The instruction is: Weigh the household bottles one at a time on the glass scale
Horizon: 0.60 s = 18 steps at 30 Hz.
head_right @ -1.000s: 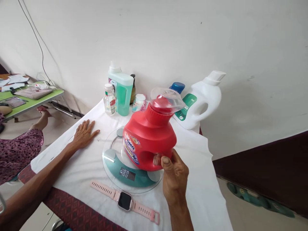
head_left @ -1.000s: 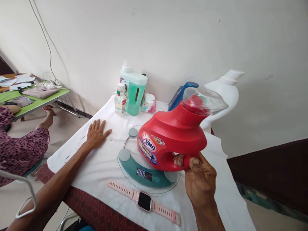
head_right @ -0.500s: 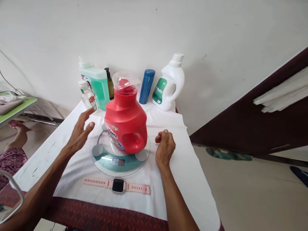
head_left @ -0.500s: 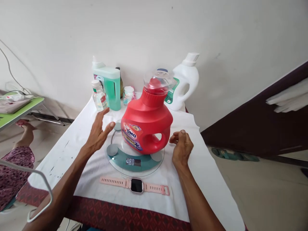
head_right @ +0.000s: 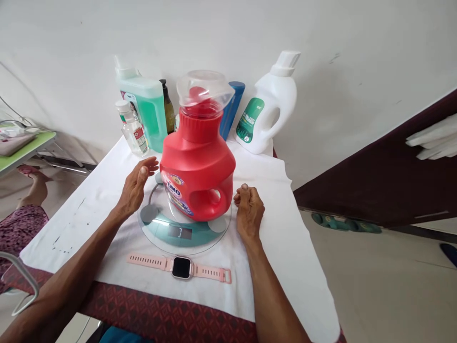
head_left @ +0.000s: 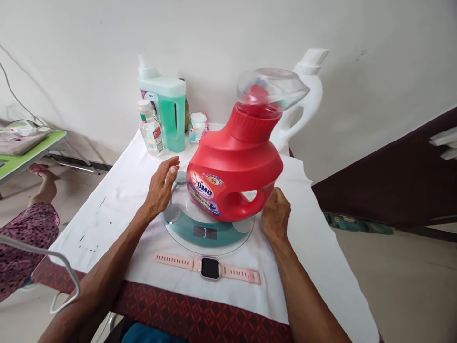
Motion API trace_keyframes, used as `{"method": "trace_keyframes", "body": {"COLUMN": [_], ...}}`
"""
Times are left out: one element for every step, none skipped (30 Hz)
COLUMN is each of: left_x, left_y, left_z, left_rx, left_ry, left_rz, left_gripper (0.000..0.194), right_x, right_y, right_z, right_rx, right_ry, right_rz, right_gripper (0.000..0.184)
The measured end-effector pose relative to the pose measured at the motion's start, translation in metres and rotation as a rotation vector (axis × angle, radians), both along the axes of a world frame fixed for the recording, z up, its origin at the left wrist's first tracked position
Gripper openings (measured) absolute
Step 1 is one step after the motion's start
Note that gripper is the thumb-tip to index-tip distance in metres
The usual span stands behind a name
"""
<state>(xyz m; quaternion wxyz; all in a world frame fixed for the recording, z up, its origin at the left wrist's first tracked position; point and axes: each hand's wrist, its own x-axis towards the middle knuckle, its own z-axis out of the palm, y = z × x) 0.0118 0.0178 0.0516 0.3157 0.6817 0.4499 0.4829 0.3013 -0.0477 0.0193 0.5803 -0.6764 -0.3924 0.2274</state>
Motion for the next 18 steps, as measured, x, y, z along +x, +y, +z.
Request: {"method": "trace_keyframes", "body": {"left_x": [-0.005,-0.009,-0.014,-0.017,-0.019,-0.020,-0.020,-0.020,-0.019,-0.018,-0.018,-0.020,-0.024,-0.030,-0.038,-0.047,-0.058,-0.068], "left_y": [0.006,0.012,0.017,0.022,0.025,0.026,0.026,0.025,0.024,0.022,0.021,0.019,0.017,0.016,0.014,0.012,0.009,0.006], "left_z": [-0.004,-0.008,-0.014,-0.019,-0.024,-0.029,-0.031,-0.032,-0.030,-0.027,-0.022,-0.015,-0.009,-0.003,0.002,0.005,0.005,0.003], "left_rx": [-0.025,-0.055,-0.087,-0.117,-0.139,-0.151,-0.154,-0.149,-0.139,-0.127,-0.116,-0.106,-0.098,-0.093,-0.091,-0.093,-0.101,-0.114], "left_ry": [-0.016,-0.029,-0.035,-0.035,-0.030,-0.020,-0.010,-0.003,0.003,0.012,0.022,0.033,0.045,0.061,0.081,0.105,0.133,0.163], "left_rz": [0.057,0.103,0.135,0.156,0.167,0.168,0.164,0.159,0.159,0.162,0.171,0.186,0.206,0.230,0.256,0.284,0.314,0.346], "left_gripper": [0.070,0.072,0.074,0.077,0.079,0.079,0.078,0.075,0.071,0.067,0.063,0.060,0.057,0.054,0.051,0.047,0.043,0.039], "right_x": [0.001,0.001,0.000,-0.003,-0.006,-0.011,-0.016,-0.022,-0.028,-0.033,-0.036,-0.038,-0.039,-0.039,-0.039,-0.039,-0.040,-0.042], "right_y": [0.000,-0.001,-0.001,-0.003,-0.004,-0.006,-0.008,-0.011,-0.013,-0.015,-0.017,-0.018,-0.019,-0.018,-0.017,-0.016,-0.014,-0.012], "right_z": [0.000,0.001,0.005,0.011,0.020,0.030,0.042,0.054,0.065,0.074,0.082,0.087,0.090,0.092,0.091,0.090,0.088,0.085], "right_rx": [0.010,0.033,0.070,0.123,0.182,0.243,0.293,0.322,0.329,0.310,0.269,0.219,0.166,0.120,0.088,0.074,0.084,0.113], "right_ry": [0.015,0.039,0.073,0.114,0.158,0.198,0.225,0.232,0.219,0.193,0.164,0.141,0.128,0.123,0.123,0.125,0.133,0.152], "right_rz": [-0.009,-0.018,-0.026,-0.031,-0.021,0.005,0.051,0.112,0.173,0.230,0.281,0.319,0.350,0.371,0.382,0.378,0.356,0.323], "right_gripper": [0.054,0.054,0.054,0.055,0.055,0.057,0.059,0.060,0.059,0.057,0.055,0.052,0.051,0.050,0.049,0.048,0.047,0.047]}}
